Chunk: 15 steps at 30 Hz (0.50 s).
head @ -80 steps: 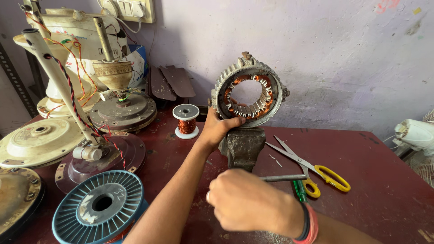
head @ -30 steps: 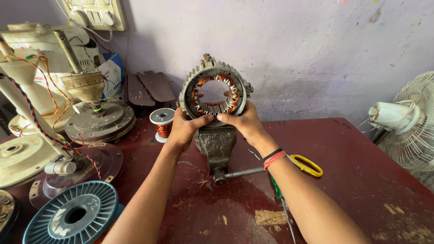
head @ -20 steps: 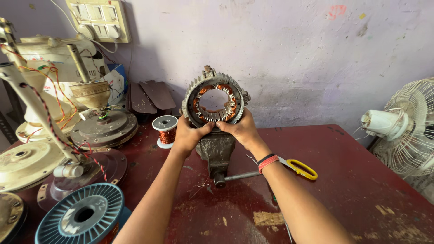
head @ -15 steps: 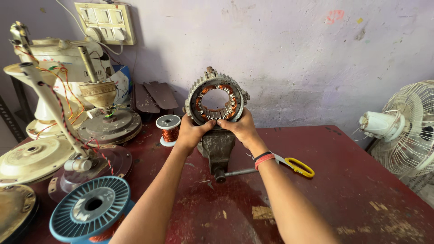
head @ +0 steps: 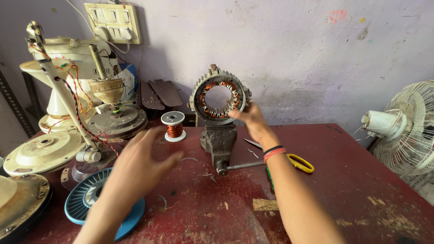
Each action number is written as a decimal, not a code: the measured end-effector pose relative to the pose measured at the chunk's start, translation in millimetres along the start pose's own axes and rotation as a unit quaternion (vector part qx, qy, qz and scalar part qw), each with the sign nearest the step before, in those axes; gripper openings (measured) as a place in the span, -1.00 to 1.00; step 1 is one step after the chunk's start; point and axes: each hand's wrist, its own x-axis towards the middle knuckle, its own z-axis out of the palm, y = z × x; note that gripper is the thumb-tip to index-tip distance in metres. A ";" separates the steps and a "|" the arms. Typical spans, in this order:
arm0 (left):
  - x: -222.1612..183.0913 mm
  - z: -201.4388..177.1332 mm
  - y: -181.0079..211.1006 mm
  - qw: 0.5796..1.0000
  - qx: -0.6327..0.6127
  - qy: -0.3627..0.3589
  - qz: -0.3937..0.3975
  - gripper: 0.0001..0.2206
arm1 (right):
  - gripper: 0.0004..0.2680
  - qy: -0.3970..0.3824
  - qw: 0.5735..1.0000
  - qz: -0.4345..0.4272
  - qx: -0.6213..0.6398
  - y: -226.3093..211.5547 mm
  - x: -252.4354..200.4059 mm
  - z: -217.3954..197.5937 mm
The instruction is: The person winds copper wire into the slots of a motor stator held in a bench vise. They pull wire from a large blue spool, insert it into the stator slots, and use their fingers to push and arrange the wire within the slots.
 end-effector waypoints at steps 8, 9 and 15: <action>-71.7 -32.0 -66.8 0.935 0.322 -0.096 -0.117 -0.22 | -0.85 0.283 0.933 -0.209 0.072 -83.3 0.0 -22.4; -74.7 -31.8 -72.1 0.936 0.323 -0.086 -0.111 -0.26 | -0.89 0.275 0.928 -0.235 0.087 -96.7 -5.5 -18.8; -73.8 -27.9 -72.4 0.928 0.347 -0.103 -0.087 -0.37 | -0.88 -0.023 0.982 -0.185 0.025 -147.5 -45.0 47.5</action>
